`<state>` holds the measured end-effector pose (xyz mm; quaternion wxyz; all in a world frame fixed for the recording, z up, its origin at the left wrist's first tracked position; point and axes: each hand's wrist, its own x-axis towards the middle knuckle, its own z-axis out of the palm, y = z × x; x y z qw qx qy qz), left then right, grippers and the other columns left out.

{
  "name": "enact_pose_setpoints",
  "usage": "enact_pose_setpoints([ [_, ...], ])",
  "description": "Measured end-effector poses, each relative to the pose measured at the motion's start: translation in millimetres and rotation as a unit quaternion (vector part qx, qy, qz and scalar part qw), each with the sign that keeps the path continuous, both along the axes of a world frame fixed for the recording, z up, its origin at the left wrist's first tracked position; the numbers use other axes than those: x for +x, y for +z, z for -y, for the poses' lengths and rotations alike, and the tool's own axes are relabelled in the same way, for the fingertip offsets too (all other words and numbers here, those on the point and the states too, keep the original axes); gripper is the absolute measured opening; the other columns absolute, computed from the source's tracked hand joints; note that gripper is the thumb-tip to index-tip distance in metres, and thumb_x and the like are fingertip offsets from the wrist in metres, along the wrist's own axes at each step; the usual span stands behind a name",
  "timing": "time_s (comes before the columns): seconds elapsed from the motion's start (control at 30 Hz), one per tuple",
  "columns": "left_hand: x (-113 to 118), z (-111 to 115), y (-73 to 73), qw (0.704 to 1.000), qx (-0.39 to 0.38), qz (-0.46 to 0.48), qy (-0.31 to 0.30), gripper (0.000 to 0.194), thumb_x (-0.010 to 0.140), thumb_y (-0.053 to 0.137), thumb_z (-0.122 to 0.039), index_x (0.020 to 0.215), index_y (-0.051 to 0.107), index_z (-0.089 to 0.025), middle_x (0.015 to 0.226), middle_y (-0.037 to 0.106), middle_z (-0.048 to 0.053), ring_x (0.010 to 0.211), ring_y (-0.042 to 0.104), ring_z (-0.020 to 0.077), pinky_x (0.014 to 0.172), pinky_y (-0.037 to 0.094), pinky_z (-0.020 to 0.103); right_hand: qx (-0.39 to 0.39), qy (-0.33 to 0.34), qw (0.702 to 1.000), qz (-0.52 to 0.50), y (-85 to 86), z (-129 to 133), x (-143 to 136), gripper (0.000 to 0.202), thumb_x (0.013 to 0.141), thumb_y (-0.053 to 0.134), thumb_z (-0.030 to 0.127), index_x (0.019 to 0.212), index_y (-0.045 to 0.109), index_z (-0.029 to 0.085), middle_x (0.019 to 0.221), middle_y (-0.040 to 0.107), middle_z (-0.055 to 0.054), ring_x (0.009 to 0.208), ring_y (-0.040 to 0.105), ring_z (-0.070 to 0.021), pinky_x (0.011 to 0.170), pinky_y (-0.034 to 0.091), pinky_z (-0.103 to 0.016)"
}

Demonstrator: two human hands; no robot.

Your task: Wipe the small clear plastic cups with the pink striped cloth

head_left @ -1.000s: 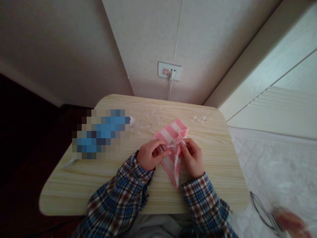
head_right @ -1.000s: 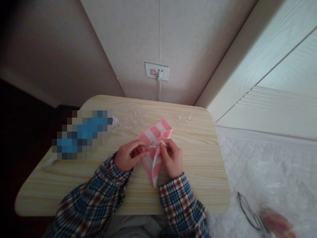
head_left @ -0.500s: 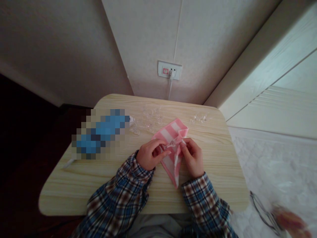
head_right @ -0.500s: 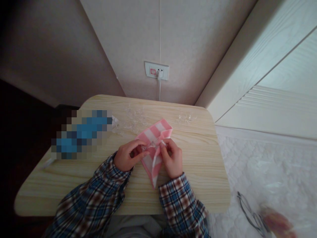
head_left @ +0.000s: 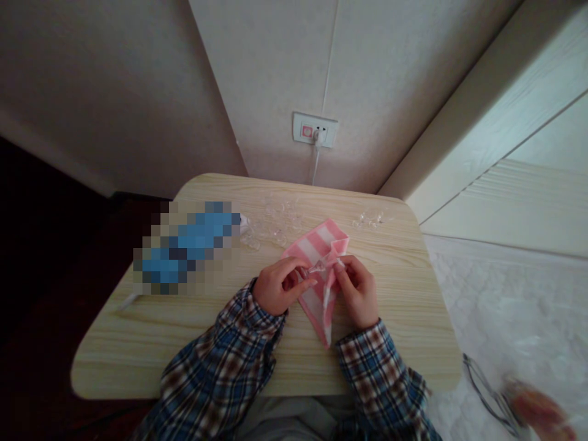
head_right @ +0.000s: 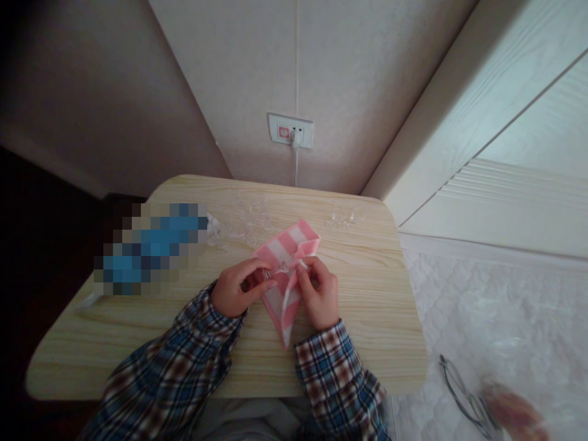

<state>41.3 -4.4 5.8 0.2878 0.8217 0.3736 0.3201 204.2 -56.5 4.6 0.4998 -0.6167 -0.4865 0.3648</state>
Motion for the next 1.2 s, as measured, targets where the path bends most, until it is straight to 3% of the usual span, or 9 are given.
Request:
enact_pose_setpoints([
  [0.6,0.1,0.0,-0.1,1.0,-0.003,-0.001,0.007,0.024,0.073,0.057,-0.035,0.086,0.057,-0.015,0.071,0.063,0.001,0.048,0.051,0.0055,0.047,0.043,0.015,-0.002,-0.001,1.0,0.004,1.1,0.2,0.7,0.021,0.081,0.045,0.035,0.085,0.055,0.017,0.06,0.051,0.002,0.053,0.047,-0.0109,0.049,0.034,-0.022],
  [0.97,-0.8,1.5,6.8,0.999,-0.046,0.005,0.005,0.022,0.073,0.057,-0.033,0.086,0.056,-0.016,0.065,0.061,-0.002,0.049,0.052,0.0054,0.046,0.042,0.013,0.004,-0.003,1.0,0.005,0.7,0.2,-0.6,0.02,0.081,0.046,0.035,0.084,0.056,0.018,0.063,0.053,0.001,0.054,0.047,-0.0109,0.05,0.034,-0.022],
  [1.2,-1.6,1.6,3.6,0.996,-0.083,0.025,-0.002,0.03,0.071,0.06,-0.036,0.092,0.052,-0.016,0.067,0.062,-0.001,0.049,0.053,0.0062,0.046,0.043,0.014,0.007,-0.007,1.0,0.004,2.5,-0.3,-0.8,0.021,0.081,0.045,0.035,0.084,0.057,0.017,0.063,0.053,0.001,0.054,0.047,-0.0107,0.05,0.034,-0.022],
])
